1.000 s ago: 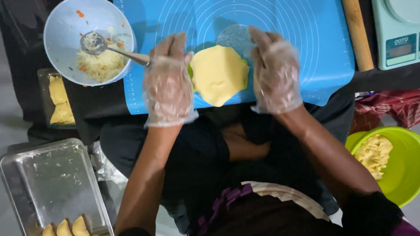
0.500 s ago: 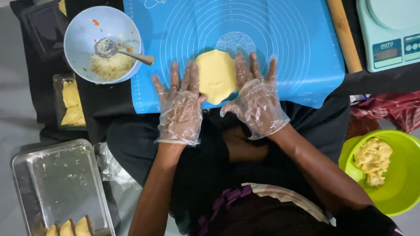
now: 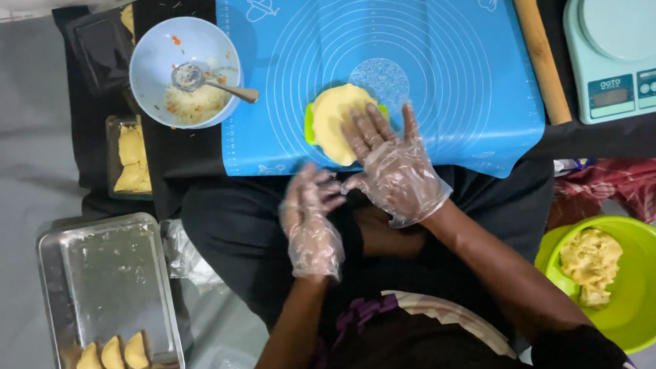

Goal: The person is preparing filled pastries by rolling out dough, adding a savory filling, and using a plastic mold to seal the edges.

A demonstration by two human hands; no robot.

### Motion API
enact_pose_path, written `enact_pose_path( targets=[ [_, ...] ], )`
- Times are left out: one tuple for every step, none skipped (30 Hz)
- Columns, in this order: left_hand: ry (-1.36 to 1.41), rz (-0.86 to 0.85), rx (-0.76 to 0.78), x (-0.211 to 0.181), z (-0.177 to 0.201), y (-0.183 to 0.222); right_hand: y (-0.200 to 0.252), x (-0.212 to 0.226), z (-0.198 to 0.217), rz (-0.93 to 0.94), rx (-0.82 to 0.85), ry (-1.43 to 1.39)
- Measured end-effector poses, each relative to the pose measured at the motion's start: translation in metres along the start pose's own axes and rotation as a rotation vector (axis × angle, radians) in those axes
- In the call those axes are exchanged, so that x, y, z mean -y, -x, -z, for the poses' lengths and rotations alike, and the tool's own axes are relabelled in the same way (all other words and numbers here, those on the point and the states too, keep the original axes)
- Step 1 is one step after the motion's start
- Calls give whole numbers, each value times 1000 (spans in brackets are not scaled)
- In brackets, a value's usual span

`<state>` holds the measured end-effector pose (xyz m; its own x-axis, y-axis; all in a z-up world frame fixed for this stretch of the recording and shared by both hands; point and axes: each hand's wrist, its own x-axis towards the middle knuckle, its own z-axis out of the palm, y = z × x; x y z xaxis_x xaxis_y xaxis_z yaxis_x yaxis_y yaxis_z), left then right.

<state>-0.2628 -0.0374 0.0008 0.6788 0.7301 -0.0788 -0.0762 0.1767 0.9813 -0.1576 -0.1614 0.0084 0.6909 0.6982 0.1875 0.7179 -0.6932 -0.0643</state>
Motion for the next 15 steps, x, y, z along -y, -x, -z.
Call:
enact_pose_path(
  targets=[
    [101, 216, 76, -2, 0, 4, -6, 4, 12, -48, 242, 82],
    [203, 431, 148, -4, 1, 8, -11, 8, 23, -93, 484, 165],
    [205, 428, 140, -4, -1, 10, -12, 11, 29, -85, 483, 166],
    [225, 468, 139, -5, -5, 12, -13, 13, 35, -91, 493, 165],
    [245, 508, 137, -6, -8, 14, -15, 15, 41, -98, 503, 165],
    [245, 504, 138, -5, -8, 14, -17, 16, 43, -97, 499, 165],
    [243, 522, 142, -4, -9, 13, -19, 17, 45, -93, 539, 163],
    [240, 541, 146, -4, -9, 13, -21, 19, 47, -90, 579, 159],
    [239, 538, 147, -3, -9, 12, -23, 20, 50, -90, 576, 158],
    [238, 556, 160, -3, -10, 11, -25, 21, 54, -96, 585, 166],
    [236, 574, 173, -2, -11, 10, -26, 22, 57, -102, 594, 174],
    [239, 573, 170, 7, -8, 8, -28, 23, 58, -98, 593, 175],
    [276, 602, 191, 16, -5, 7, -30, 24, 58, -91, 625, 178],
    [314, 631, 212, 25, -2, 5, -32, 25, 58, -83, 657, 181],
    [316, 630, 208, 24, -2, 5, -32, 27, 60, -79, 657, 182]
  ],
)
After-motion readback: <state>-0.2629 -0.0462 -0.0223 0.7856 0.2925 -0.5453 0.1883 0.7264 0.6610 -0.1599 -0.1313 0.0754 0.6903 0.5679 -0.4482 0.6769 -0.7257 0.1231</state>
